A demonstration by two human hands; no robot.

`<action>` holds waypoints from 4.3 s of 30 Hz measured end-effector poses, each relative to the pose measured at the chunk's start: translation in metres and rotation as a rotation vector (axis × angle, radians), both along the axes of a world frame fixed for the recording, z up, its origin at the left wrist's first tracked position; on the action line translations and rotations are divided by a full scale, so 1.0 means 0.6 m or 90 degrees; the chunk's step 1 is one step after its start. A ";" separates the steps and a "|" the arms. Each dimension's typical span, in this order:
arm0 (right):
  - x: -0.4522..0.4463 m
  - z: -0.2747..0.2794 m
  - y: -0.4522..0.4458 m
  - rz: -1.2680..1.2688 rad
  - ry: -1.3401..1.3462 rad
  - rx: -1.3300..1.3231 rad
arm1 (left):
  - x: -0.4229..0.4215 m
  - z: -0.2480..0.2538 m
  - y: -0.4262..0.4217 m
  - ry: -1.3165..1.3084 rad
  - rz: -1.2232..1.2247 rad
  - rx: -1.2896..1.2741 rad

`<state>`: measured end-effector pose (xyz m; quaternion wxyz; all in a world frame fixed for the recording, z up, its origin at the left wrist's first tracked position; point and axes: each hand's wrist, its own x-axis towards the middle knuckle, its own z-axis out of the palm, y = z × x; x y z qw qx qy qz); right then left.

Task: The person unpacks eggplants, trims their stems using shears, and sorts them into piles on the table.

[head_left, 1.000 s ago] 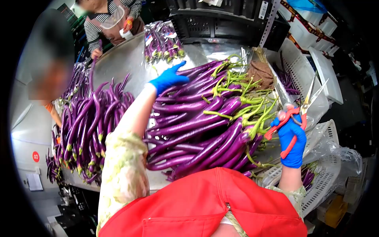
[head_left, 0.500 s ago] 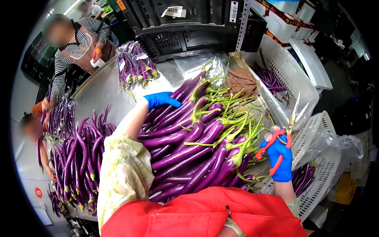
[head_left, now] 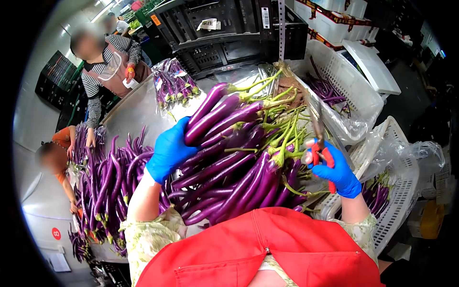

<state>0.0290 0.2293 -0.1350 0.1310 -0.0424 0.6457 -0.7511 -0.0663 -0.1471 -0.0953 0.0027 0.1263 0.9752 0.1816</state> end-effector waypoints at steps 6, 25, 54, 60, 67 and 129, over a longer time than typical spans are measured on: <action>0.032 0.012 -0.012 0.159 -0.003 0.112 | 0.089 0.008 -0.029 0.138 0.099 -0.005; 0.007 0.031 -0.080 -0.043 0.252 0.361 | 0.172 0.015 0.009 -0.042 0.053 0.068; -0.001 0.010 -0.058 0.119 0.103 0.286 | 0.182 0.017 -0.009 -0.081 0.060 0.310; 0.021 -0.009 -0.063 0.069 0.153 0.299 | 0.180 0.001 -0.015 0.029 0.056 0.202; 0.039 -0.008 -0.012 0.167 -0.126 0.144 | 0.179 -0.016 -0.026 0.199 0.050 0.051; 0.041 0.075 -0.093 0.371 -0.487 -0.307 | 0.173 0.016 -0.022 0.381 -0.161 -0.273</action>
